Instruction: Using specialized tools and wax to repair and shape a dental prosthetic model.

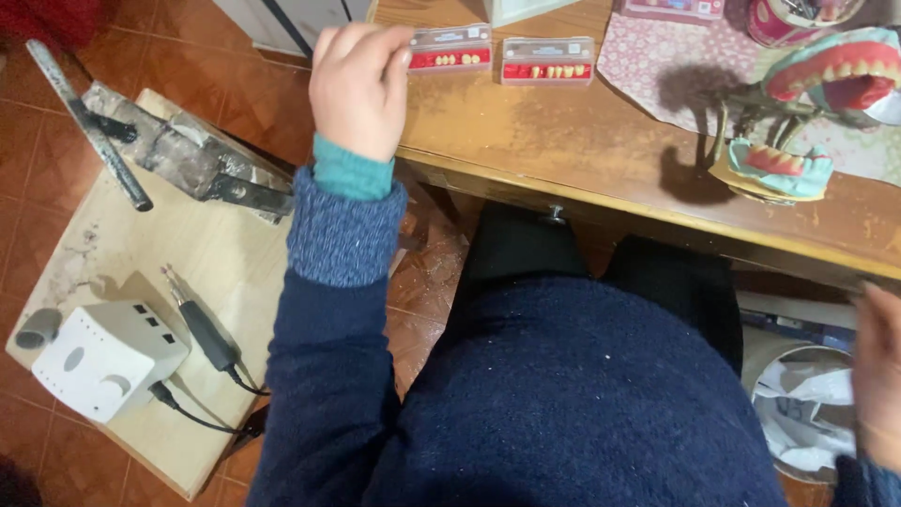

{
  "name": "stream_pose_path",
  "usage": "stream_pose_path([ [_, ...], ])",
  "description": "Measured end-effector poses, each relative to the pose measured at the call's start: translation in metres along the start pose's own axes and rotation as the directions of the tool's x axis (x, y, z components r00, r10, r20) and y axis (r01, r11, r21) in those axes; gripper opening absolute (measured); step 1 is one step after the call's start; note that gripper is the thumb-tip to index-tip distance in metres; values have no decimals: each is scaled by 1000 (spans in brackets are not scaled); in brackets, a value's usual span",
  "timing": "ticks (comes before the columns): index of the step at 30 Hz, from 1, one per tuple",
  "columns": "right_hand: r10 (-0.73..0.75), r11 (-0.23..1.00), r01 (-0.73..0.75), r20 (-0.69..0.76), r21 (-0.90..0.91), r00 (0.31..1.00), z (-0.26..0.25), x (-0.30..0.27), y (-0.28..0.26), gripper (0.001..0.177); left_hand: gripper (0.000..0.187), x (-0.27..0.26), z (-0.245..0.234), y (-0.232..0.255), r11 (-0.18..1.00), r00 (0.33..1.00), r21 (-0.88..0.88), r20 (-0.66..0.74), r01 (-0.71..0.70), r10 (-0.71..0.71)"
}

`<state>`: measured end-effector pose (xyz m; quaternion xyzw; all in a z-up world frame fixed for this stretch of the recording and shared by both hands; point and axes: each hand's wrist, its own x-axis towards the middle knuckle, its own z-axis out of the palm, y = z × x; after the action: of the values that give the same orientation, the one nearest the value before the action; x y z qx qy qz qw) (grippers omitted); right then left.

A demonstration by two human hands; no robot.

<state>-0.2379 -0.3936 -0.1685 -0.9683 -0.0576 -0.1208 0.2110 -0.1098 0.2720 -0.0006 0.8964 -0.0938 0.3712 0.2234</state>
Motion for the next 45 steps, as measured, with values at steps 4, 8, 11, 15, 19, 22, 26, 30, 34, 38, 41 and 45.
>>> stream_pose_path([
  [4, 57, 998, -58, 23, 11, 998, 28, -23, 93, 20, 12, 11, 28, -20, 994, 997, 95, 56, -53, 48],
  [8, 142, 961, -68, 270, -267, 952, 32, -19, 98, 25, 11, 16, 32, -17, 991, 985, 114, 164, -75, 55],
  [11, 234, 897, -35, 408, -440, 883, 33, -17, 83, 29, 12, 13, 33, -17, 991, 978, 122, 208, -50, 23],
  [15, 37, 907, 189, 518, -377, 855, -29, 60, -154, 21, 15, 8, 26, -9, 995, 971, 100, 237, -28, 3],
  [19, -608, 793, 570, 304, 213, 733, -32, 132, -321, 24, 16, 3, 22, 4, 993, 975, 106, 222, -43, 19],
  [22, -884, 457, 837, 45, 301, 466, -3, 172, -393, 36, 13, -1, 19, 11, 991, 981, 123, 192, -53, 29],
  [26, -846, 531, 837, 41, 131, 531, 48, 203, -436, 79, 5, 0, 18, 9, 994, 983, 99, 184, -37, 19],
  [30, -760, 647, 758, 132, 76, 636, 71, 209, -440, 92, 5, 3, 19, 8, 994, 981, 110, 196, -18, -3],
  [34, -747, 661, 747, 163, 71, 645, 71, 207, -440, 92, 5, 4, 8, 16, 998, 992, 55, 123, -13, 6],
  [38, -738, 667, 744, 180, 48, 650, 70, 208, -443, 91, 18, 4, -10, 17, 995, 973, -39, 205, -96, 102],
  [41, -733, 670, 742, 194, 40, 651, 70, 209, -444, 91, 20, 3, -15, 17, 990, 964, -84, 233, -112, 129],
  [45, -727, 677, 734, 195, 46, 658, 68, 207, -445, 92, 19, 7, -8, 9, 986, 953, -153, 285, -59, 101],
])
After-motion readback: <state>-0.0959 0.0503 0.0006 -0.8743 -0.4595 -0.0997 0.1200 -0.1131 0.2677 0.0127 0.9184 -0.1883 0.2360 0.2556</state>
